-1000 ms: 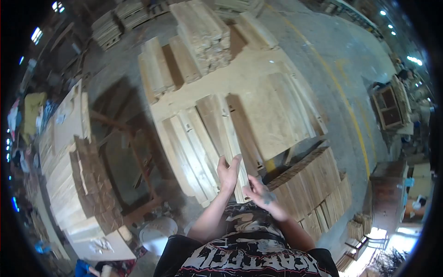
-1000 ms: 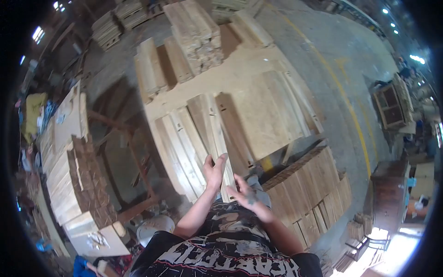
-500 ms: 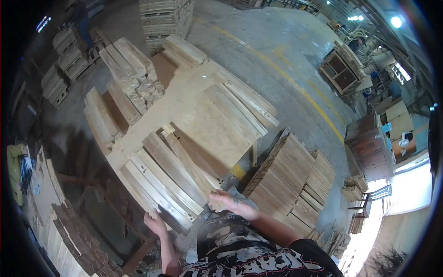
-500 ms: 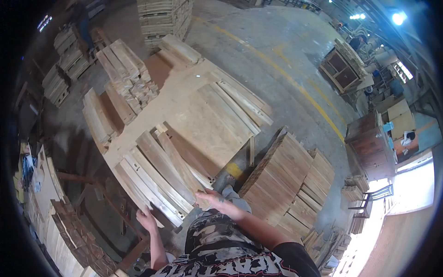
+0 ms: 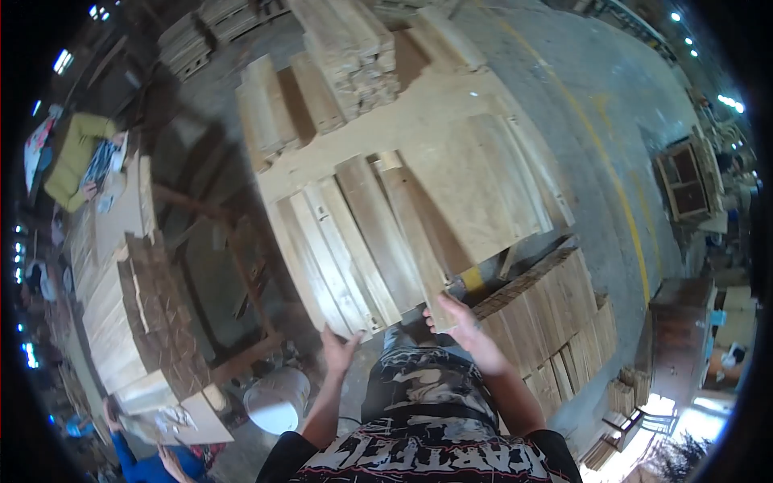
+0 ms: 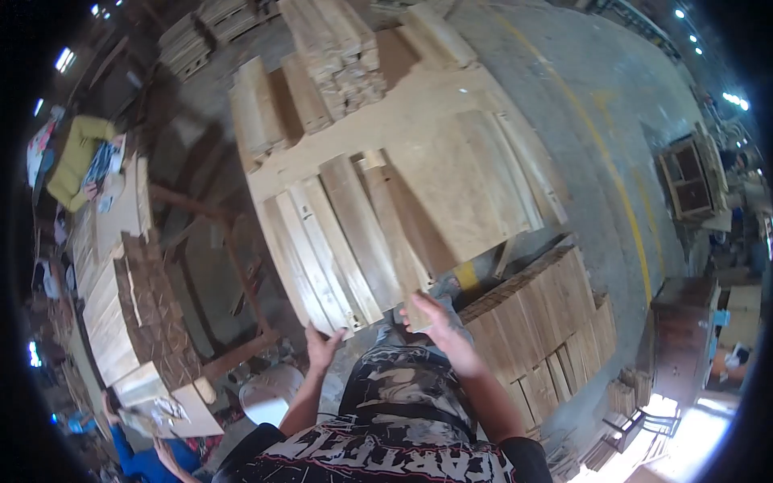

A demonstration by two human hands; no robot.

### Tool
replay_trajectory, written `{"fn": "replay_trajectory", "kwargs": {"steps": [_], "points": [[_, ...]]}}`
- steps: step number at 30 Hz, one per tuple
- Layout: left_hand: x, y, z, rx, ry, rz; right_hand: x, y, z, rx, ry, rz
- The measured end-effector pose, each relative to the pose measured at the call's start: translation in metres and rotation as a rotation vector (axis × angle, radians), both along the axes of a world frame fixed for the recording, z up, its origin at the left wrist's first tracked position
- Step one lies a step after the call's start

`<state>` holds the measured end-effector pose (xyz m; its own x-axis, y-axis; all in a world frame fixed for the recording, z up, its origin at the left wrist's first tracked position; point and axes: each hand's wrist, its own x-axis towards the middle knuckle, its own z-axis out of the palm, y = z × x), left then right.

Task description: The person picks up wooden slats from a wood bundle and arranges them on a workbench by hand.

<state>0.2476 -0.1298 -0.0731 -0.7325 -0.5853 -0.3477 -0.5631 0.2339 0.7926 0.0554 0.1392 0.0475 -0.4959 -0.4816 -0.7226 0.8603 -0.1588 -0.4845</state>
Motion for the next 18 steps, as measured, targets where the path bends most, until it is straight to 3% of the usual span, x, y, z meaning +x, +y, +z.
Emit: {"fn": "replay_trajectory", "kwargs": {"steps": [3,6,10,13,18], "points": [[0.005,0.018,0.018,-0.227,-0.104,-0.063,-0.003,-0.002,0.009,0.036,-0.018,0.008],[0.002,0.013,0.032,-0.141,-0.229,-0.136,-0.002,-0.006,0.015,0.078,-0.003,0.021],[0.017,-0.004,-0.001,-0.187,-0.305,-0.231,0.0,-0.005,0.005,0.079,0.007,0.045],[0.007,-0.01,0.024,-0.278,-0.265,-0.285,0.001,-0.007,0.004,0.106,0.018,0.053],[0.001,-0.021,0.028,-0.222,-0.245,-0.284,0.005,-0.011,0.002,0.11,0.022,0.052]]}}
